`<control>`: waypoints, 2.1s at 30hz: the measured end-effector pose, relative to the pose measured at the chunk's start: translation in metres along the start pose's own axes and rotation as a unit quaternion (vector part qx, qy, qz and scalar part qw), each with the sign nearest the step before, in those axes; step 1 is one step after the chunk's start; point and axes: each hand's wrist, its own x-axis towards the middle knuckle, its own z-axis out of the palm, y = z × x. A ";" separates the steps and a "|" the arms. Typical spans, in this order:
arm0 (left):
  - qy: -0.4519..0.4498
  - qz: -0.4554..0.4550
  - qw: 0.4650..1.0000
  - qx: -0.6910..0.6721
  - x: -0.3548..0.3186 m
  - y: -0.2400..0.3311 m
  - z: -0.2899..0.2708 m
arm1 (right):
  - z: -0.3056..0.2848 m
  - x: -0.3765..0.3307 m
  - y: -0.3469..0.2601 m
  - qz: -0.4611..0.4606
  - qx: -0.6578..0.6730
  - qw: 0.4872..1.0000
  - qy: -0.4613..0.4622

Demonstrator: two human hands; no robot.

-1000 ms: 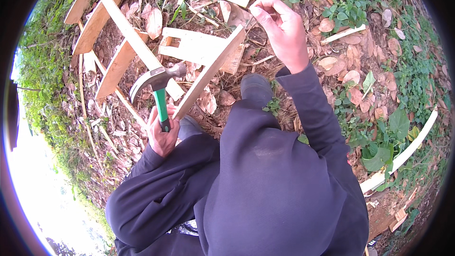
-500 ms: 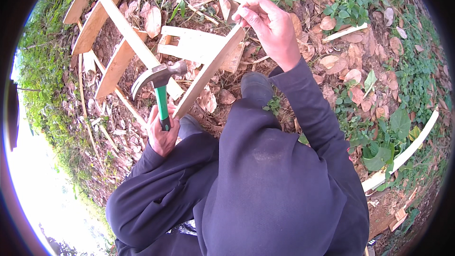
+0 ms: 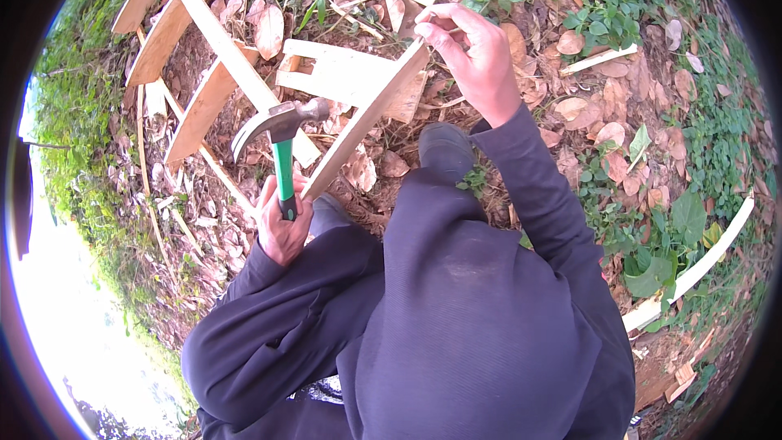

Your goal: The person sits on the ground outdoors and assembles a wooden structure using a hammer and nails. They align wooden planks and strike nails to secure the pieces together, occasionally inspecting the joints.

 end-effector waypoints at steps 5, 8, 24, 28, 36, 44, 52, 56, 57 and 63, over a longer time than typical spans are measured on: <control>-0.006 -0.003 1.000 0.011 -0.002 0.001 -0.002 | 0.000 -0.003 -0.003 0.044 0.005 0.999 -0.007; -0.006 0.013 1.000 0.005 0.002 0.001 -0.003 | 0.004 -0.005 -0.004 0.057 0.045 0.997 0.002; -0.020 0.008 1.000 -0.012 0.000 0.001 -0.004 | 0.016 -0.009 0.001 0.006 -0.006 1.000 -0.008; -0.028 -0.009 0.999 -0.013 0.001 0.002 -0.005 | 0.019 -0.015 0.012 -0.012 -0.051 0.998 0.015; -0.037 -0.003 0.999 -0.004 0.003 -0.003 -0.005 | 0.023 -0.023 0.017 -0.026 -0.024 0.999 0.032; -0.051 0.023 0.998 0.022 0.013 0.007 -0.013 | 0.022 -0.020 0.007 -0.015 -0.021 1.000 -0.012; -0.020 0.085 0.995 0.054 0.045 0.027 -0.033 | 0.028 -0.024 0.010 -0.021 -0.032 0.999 0.018; -0.070 0.054 0.996 0.025 0.075 0.059 -0.061 | 0.031 -0.022 0.016 -0.043 -0.029 0.998 0.036; -0.063 0.085 0.992 0.068 0.083 0.067 -0.067 | 0.030 -0.022 0.018 -0.039 -0.023 0.998 0.035; -0.114 0.125 0.983 0.078 0.115 0.104 -0.075 | 0.028 -0.023 0.019 -0.039 -0.014 0.998 0.038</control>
